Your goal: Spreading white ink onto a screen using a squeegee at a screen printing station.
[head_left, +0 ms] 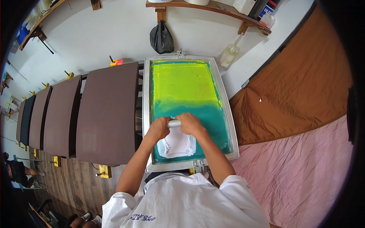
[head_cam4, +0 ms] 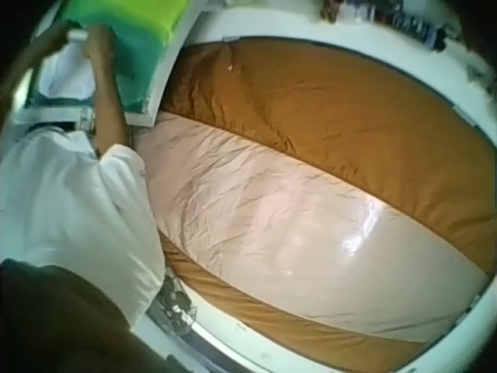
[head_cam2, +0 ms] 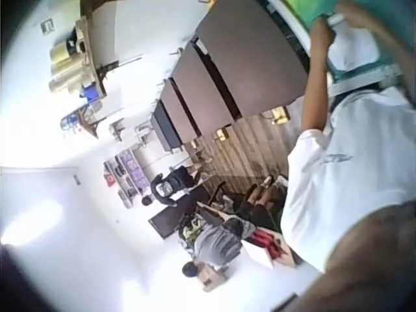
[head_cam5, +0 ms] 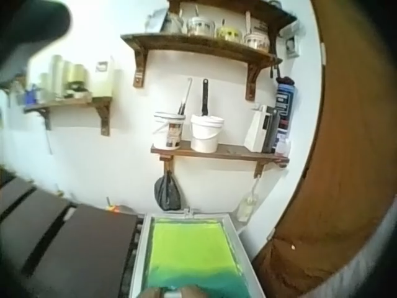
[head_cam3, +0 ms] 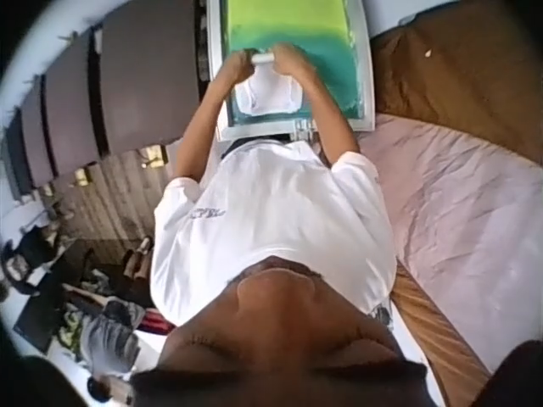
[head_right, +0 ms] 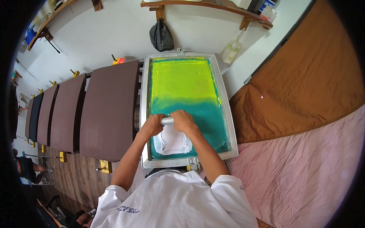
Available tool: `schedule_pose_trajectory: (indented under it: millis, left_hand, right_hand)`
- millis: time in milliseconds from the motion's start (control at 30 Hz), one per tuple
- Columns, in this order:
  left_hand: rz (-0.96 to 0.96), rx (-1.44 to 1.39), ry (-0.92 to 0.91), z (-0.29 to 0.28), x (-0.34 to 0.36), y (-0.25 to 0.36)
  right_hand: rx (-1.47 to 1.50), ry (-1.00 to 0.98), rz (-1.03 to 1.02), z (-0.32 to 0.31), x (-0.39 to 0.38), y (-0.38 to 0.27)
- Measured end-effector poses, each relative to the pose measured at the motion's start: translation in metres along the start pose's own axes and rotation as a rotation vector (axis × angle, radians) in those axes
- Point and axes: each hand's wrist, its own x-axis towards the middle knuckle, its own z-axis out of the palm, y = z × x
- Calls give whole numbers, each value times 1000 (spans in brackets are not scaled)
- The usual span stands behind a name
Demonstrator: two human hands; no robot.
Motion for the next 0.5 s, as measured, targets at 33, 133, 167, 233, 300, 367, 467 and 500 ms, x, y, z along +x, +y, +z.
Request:
schedule_pose_trajectory:
  millis: [33, 133, 167, 233, 300, 367, 467, 500]
  left_hand:
    - [0, 4, -1, 2, 4, -1]
    - [-1, 20, -15, 9, -7, 0]
    - [4, 12, -25, 8, -13, 3]
    - [10, 24, -47, 7, -30, 14]
    - [40, 5, -51, 7, -49, 26]
    - [14, -22, -74, 12, -68, 30]
    - [51, -67, -37, 28, -99, 33]
    - [34, -71, -68, 23, -106, 43]
  right_hand:
    - [-3, -121, 59, -4, 6, -1]
    - [-12, 8, -28, 10, -7, 5]
    - [-10, 4, -28, 16, -13, 4]
    - [-24, 109, -60, 26, -33, 0]
    - [12, 90, -34, 37, -51, 1]
    - [67, 97, -50, 43, -73, -7]
    - [118, 79, -10, 47, -105, -18]
    - [125, 62, -7, 49, -114, -19]
